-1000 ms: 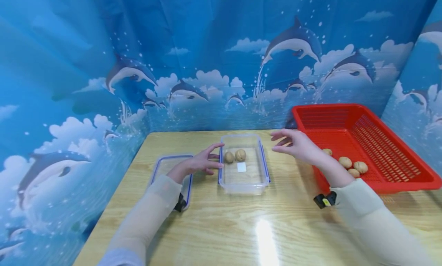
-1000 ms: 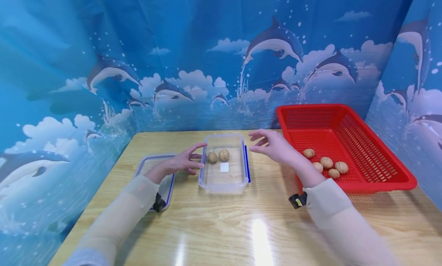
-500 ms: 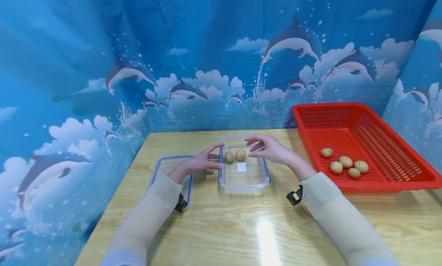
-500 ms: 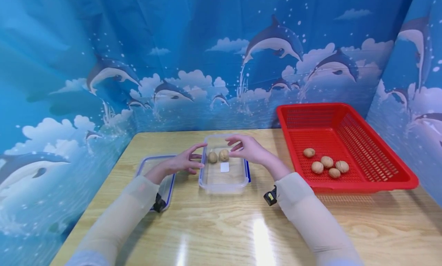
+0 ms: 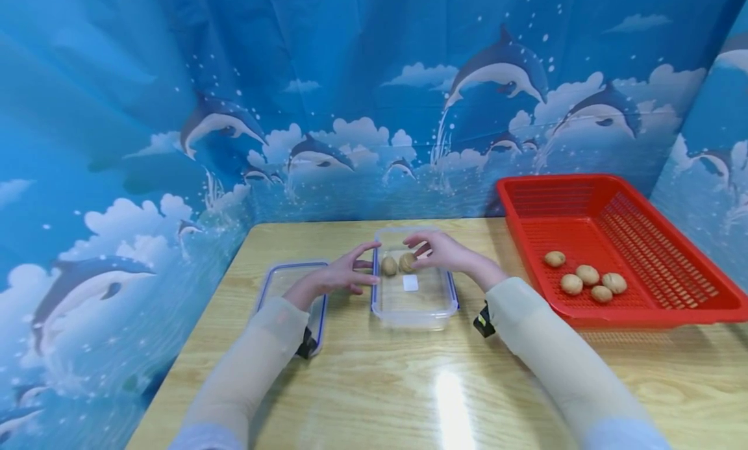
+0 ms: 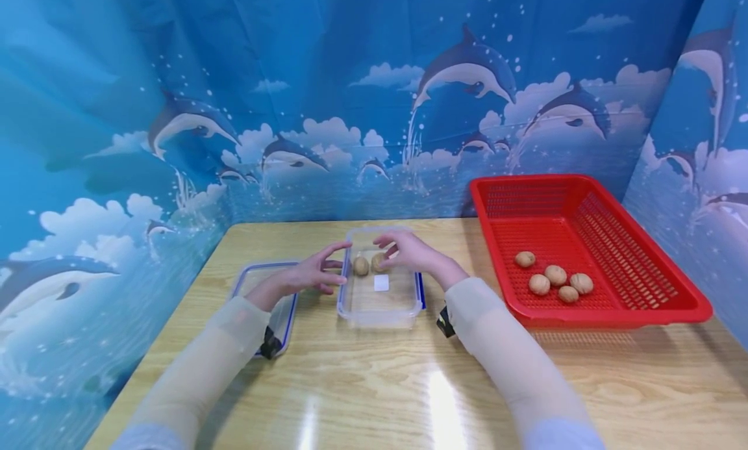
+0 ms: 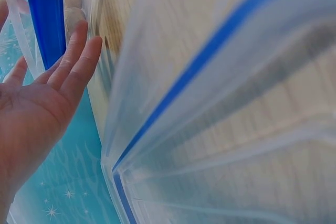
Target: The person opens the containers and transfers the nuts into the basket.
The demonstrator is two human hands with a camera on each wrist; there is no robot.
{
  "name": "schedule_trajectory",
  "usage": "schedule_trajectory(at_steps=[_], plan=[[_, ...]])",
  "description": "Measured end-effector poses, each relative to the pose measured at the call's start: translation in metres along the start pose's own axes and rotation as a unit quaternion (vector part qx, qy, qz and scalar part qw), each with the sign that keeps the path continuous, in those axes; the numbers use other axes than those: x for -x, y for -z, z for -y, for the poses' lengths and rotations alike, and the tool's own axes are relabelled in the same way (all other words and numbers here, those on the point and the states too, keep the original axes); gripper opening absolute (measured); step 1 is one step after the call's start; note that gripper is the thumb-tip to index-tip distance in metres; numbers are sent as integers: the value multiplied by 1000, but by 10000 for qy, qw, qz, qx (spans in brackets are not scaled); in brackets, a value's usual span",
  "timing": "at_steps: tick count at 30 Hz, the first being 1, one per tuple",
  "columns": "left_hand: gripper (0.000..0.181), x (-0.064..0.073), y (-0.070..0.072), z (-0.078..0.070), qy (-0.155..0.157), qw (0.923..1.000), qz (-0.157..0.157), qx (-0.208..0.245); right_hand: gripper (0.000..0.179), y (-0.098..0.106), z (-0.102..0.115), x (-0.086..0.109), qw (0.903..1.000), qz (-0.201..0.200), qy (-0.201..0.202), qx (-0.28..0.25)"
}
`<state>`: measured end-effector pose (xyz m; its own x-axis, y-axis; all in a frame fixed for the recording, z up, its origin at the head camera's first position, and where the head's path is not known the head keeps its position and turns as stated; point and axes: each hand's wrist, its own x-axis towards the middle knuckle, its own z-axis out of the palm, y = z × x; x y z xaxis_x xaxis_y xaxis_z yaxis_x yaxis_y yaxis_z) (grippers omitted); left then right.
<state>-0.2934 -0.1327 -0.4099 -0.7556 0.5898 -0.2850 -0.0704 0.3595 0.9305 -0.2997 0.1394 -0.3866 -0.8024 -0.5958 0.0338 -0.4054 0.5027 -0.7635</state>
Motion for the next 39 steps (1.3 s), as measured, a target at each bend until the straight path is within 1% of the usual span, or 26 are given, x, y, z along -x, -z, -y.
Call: schedule_trajectory(at_steps=[2,6,10,15,17,20,22,27,32,36,39], plan=[[82,0,-1,-1,3,10000,6,-12,54,-2,-4,-5,10000,61,-1,61],[83,1,-1,-1,16,10000,-8,-24,54,-6,-7,-11,9993,57,-62,351],[83,1,-1,-1,53,10000,-51,-25,51,-9,-5,-15,9960,5,-169,874],[83,0,-2,-2,3,10000,-5,-44,50,-16,0,-14,9845,148,-505,1673],[83,0,-2,-2,-19,10000,11,-66,50,-19,1,-13,9774,230,-580,2021],[84,0,-2,-2,-16,10000,-3,-81,50,-22,0,-12,9712,281,-577,2293],[83,0,-2,-2,-6,10000,-23,-82,48,-23,0,-11,9701,278,-493,2362],[82,2,-3,-2,-2,10000,-35,-36,44,-25,-3,-10,9706,268,-326,2372],[81,2,-2,-2,-11,10000,-18,-12,45,-24,-4,-10,9711,292,-318,2348],[80,2,-2,-1,-3,10000,-33,-28,47,-24,-3,-10,9742,299,-333,2214],[81,1,-2,-1,0,10000,-38,-48,48,-22,-2,-8,9790,316,-353,1982]])
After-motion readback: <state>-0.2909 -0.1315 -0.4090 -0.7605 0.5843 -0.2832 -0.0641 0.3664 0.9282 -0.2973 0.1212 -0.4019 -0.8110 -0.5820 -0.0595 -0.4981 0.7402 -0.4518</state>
